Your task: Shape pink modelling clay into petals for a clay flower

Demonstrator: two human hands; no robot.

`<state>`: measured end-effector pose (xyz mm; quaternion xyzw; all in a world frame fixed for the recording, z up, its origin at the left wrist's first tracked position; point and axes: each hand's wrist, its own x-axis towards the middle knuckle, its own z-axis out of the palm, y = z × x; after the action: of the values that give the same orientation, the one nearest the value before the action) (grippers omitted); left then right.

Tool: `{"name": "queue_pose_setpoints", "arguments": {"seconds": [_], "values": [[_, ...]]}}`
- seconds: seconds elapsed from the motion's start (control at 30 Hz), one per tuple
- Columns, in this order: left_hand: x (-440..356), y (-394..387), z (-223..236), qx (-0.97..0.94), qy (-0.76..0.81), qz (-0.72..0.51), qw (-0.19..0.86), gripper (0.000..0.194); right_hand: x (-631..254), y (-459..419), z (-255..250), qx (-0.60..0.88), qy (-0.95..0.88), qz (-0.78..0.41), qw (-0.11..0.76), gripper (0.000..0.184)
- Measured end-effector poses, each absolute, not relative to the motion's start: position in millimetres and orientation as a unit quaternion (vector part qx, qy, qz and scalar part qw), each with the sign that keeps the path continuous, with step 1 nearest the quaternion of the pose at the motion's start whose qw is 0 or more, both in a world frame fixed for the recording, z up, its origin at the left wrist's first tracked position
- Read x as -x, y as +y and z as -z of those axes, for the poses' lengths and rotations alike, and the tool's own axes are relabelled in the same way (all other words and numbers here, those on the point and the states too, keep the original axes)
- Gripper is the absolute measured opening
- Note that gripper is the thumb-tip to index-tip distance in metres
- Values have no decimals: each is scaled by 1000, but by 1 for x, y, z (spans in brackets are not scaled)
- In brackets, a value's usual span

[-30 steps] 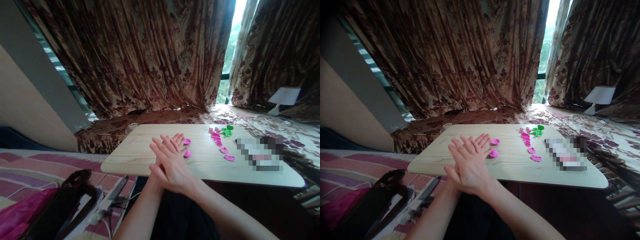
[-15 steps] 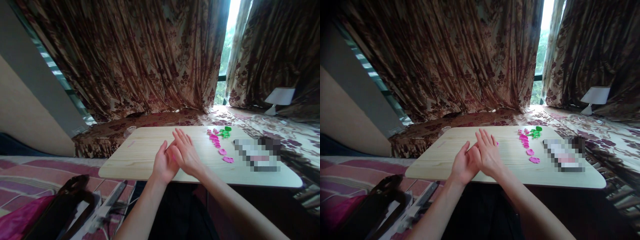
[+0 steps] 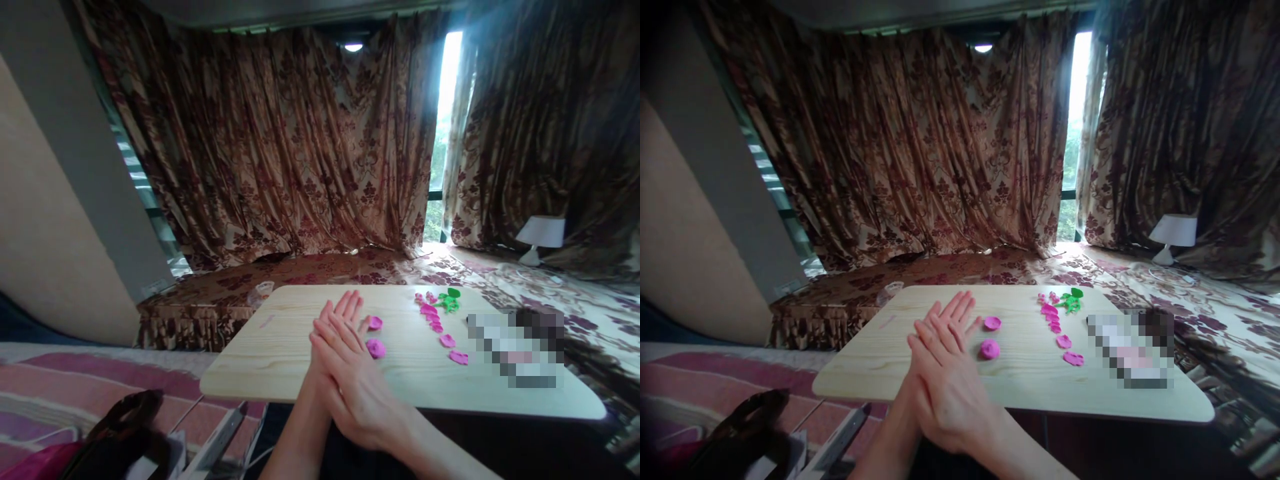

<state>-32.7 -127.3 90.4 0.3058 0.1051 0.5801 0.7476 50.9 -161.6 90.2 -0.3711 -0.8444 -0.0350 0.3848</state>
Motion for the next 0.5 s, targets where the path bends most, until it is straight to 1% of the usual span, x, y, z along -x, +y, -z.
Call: {"name": "queue_pose_setpoints", "arguments": {"seconds": [0.07,0.13,0.2,0.27,0.3,0.33,0.43,0.5], "values": [[26,-133,-92,-317,98,-567,754,42,-49,-160,-101,414,-799,54,433,55],[25,-137,-94,-329,83,-527,779,42,-54,-158,-109,472,-755,58,452,51],[31,-136,-98,-333,68,-501,796,43,-56,-165,-110,471,-763,58,440,46],[37,-133,-103,-327,67,-536,776,44,-49,-176,-108,408,-815,49,409,49],[39,-132,-104,-327,75,-552,763,44,-43,-181,-108,382,-838,42,388,52],[39,-132,-104,-324,84,-574,748,44,-38,-183,-109,365,-847,43,384,54],[39,-138,-102,-334,88,-566,749,43,-31,-175,-117,438,-788,40,430,55],[42,-140,-103,-352,87,-530,767,44,-36,-169,-120,482,-766,28,425,50]]}}
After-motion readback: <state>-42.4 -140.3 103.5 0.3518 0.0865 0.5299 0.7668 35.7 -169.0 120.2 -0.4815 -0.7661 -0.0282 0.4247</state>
